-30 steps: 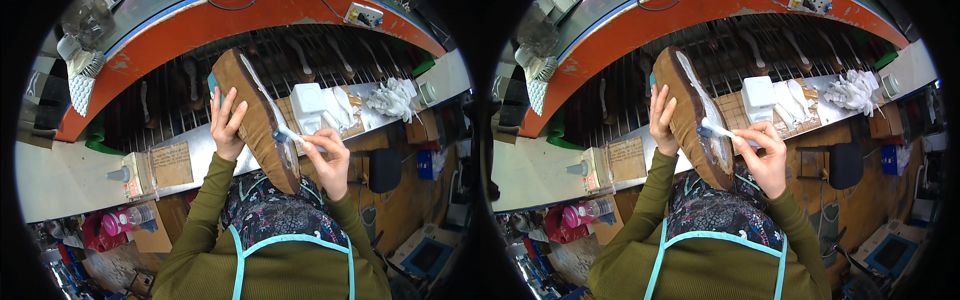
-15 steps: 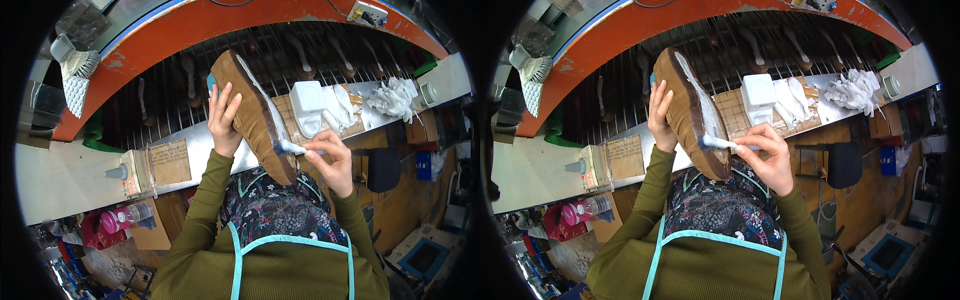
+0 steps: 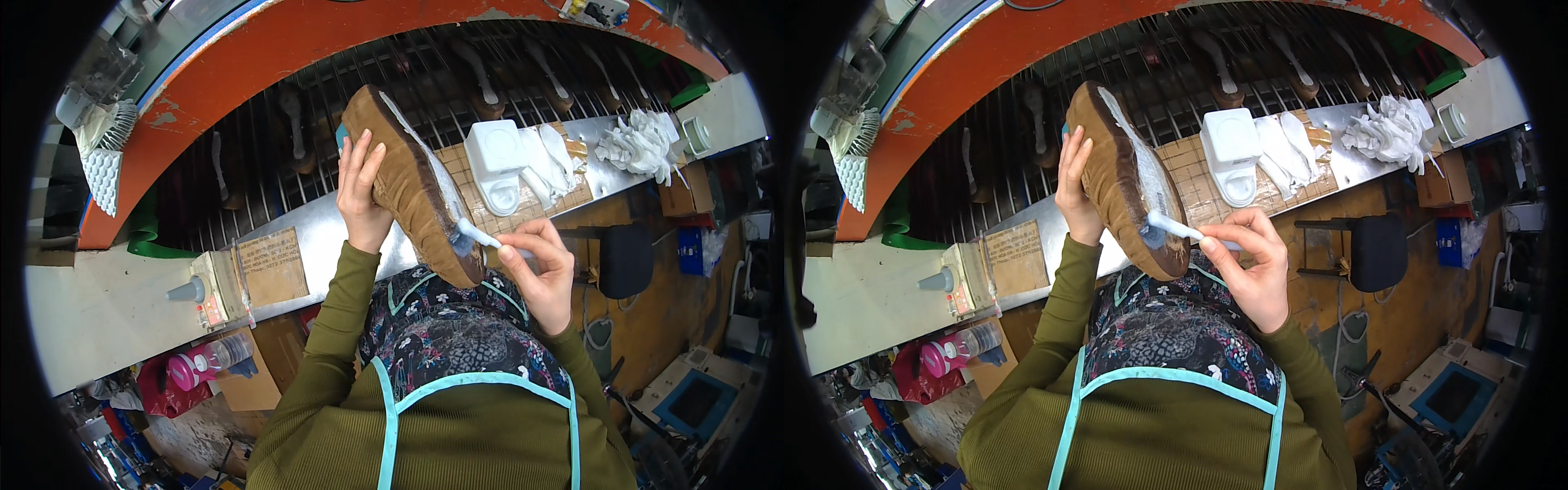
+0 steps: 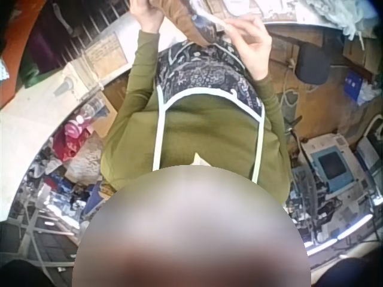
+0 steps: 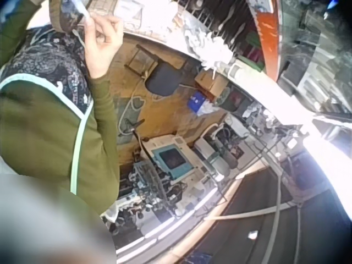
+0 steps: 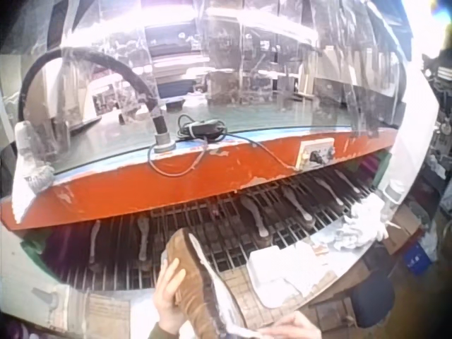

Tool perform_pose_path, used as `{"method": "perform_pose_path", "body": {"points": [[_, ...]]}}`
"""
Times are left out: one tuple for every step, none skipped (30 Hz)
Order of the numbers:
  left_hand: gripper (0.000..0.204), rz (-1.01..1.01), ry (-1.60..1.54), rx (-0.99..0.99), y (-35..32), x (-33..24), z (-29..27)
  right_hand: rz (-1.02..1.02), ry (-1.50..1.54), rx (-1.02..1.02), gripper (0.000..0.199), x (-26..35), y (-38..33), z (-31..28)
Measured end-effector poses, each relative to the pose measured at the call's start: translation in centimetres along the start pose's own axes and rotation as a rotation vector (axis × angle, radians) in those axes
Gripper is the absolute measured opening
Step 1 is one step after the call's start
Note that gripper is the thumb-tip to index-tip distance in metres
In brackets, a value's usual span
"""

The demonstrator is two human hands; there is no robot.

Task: The person holds a brown shoe and uses a small brush to apply white glue to the sole. They repeatedly dip the brush into a container and spread the glue across the sole surface, turning the shoe to reach different areas.

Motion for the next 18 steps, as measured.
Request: {"method": "perform_pose_path", "body": {"points": [[0.069, 0.003, -0.001, 0.000, 0.0, 0.0, 0.0, -0.047, -0.059, -0.021, 0.015, 0.4, 0.3, 0.0], [0.069, 0.005, -0.002, -0.001, 0.0, 0.1, 0.1, -0.081, -0.085, -0.035, 0.015, 0.6, 0.6, 0.0], [0.069, 0.004, -0.003, -0.004, 0.1, 0.1, 0.1, -0.116, -0.124, -0.051, 0.015, 0.9, 1.0, 0.0], [0.069, 0.002, -0.003, -0.008, 0.1, 0.2, 0.2, -0.154, -0.174, -0.071, 0.015, 1.1, 1.3, -0.1], [0.069, 0.001, -0.006, -0.013, 0.1, 0.2, 0.2, -0.181, -0.164, -0.076, 0.015, 1.3, 1.7, -0.1], [0.069, 0.004, 0.002, -0.014, 0.2, 0.2, 0.2, -0.211, -0.166, -0.085, 0.015, 1.4, 2.0, 0.0], [0.069, 0.008, 0.008, -0.016, 0.2, 0.2, 0.2, -0.242, -0.168, -0.095, 0.015, 1.5, 2.3, 0.0], [0.069, 0.011, 0.013, -0.019, 0.3, 0.2, 0.1, -0.232, -0.173, -0.061, 0.015, 1.6, 2.5, 0.0], [0.069, 0.008, 0.014, -0.018, 0.3, 0.2, 0.1, -0.220, -0.178, -0.027, 0.015, 1.5, 2.7, -0.1], [0.069, 0.004, 0.016, -0.016, 0.3, 0.2, 0.1, -0.208, -0.184, 0.008, 0.015, 1.5, 2.9, -0.3], [0.069, -0.003, 0.013, -0.016, 0.4, 0.2, 0.1, -0.211, -0.183, 0.039, 0.015, 1.4, 3.1, -0.4], [0.070, -0.005, 0.015, -0.015, 0.4, 0.1, 0.1, -0.213, -0.181, 0.071, 0.015, 1.3, 3.3, -0.5], [0.071, -0.010, 0.012, -0.014, 0.4, 0.1, 0.1, -0.213, -0.182, 0.102, 0.015, 1.2, 3.4, -0.7], [0.072, -0.014, 0.009, -0.013, 0.4, 0.1, 0.1, -0.210, -0.172, 0.124, 0.015, 1.1, 3.5, -0.8], [0.073, -0.019, 0.004, -0.009, 0.4, 0.1, 0.1, -0.206, -0.164, 0.146, 0.015, 1.0, 3.5, -1.0], [0.074, -0.023, 0.000, -0.005, 0.4, 0.1, 0.1, -0.208, -0.160, 0.168, 0.015, 0.8, 3.5, -1.1], [0.075, -0.035, -0.007, -0.001, 0.4, 0.2, 0.2, -0.198, -0.142, 0.173, 0.014, 0.6, 3.4, -1.2], [0.075, -0.038, -0.003, 0.007, 0.4, 0.2, 0.2, -0.195, -0.127, 0.179, 0.014, 0.5, 3.3, -1.3]]}}
Point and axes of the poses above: each hand's wrist, its own y-axis towards the middle knuckle, its own z-axis out of the palm, x = y × z, the point moved 4 cm from there along y, towards the middle knuckle, and after that the axes turned 6 degrees about z, right-handed, at the moved point
